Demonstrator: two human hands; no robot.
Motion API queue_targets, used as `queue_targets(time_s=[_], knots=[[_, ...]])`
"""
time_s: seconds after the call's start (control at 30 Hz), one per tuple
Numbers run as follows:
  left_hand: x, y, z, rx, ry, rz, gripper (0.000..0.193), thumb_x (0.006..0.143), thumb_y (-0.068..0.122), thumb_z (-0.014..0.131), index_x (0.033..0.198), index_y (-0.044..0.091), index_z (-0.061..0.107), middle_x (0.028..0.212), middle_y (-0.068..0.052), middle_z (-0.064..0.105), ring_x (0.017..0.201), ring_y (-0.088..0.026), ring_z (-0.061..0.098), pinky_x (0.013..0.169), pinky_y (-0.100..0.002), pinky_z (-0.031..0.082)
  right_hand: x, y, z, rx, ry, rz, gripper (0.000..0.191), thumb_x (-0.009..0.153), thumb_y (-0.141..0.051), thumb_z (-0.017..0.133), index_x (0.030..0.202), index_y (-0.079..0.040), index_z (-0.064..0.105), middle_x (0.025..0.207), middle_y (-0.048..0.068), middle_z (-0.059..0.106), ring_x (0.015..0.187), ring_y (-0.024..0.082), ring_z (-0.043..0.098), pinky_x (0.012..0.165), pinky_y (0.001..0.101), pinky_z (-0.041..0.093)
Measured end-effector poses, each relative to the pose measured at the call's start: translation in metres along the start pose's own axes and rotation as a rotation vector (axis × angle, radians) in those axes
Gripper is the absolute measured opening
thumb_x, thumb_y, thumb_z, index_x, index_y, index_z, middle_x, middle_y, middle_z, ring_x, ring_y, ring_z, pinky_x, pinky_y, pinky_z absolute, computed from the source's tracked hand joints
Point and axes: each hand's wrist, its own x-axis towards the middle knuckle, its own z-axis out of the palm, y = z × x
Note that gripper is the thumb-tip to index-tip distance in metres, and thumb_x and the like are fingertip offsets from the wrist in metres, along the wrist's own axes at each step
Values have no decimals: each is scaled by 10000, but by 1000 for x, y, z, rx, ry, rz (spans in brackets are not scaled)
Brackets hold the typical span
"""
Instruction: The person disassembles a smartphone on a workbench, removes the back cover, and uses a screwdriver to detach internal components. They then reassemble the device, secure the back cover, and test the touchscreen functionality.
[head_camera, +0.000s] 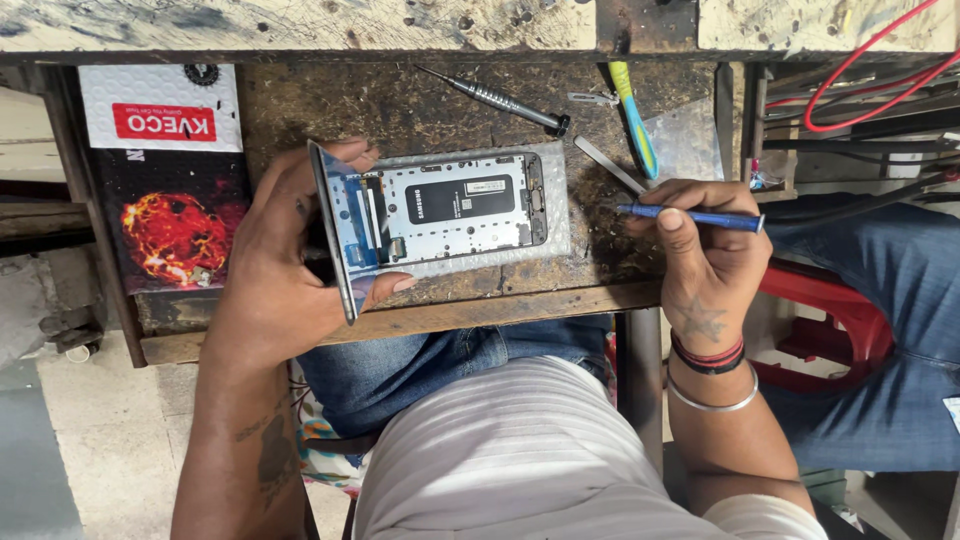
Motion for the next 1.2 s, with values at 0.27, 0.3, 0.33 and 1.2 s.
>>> queue_targets(time_s=[0.27,0.3,0.33,1.2], knots=[[-1,-6,-4,28,2,57,955,674,253,994,1461,38,496,1476,-160,580,1382,-327,600,1171,-434,513,2,4,3,-27,-22,12,170,1104,-51,695,1111,24,542,1076,187,674,893,199,700,846,309,627],[-2,-6,-4,19,2,60,955,678,246,992,1467,42,494,1482,-158,580,1388,-328,598,1177,-435,512,2,3,3,-12,-16,16,170,1101,-53,697,1123,18,544,1068,187,677,888,200,702,841,312,630],[-2,-7,-4,9,1,63,956,682,240,991,1474,45,492,1487,-157,580,1393,-330,597,1184,-436,511,2,3,2,3,-10,20,171,1098,-55,699,1134,12,546,1061,187,680,883,201,705,837,316,634],[-14,-3,-19,-208,18,188,828,777,184,941,1429,82,440,1380,-120,592,1329,-284,608,1165,-397,492,0,-32,103,209,-224,-8,169,1064,46,696,1129,-5,549,1068,132,679,1132,229,699,1022,419,609]])
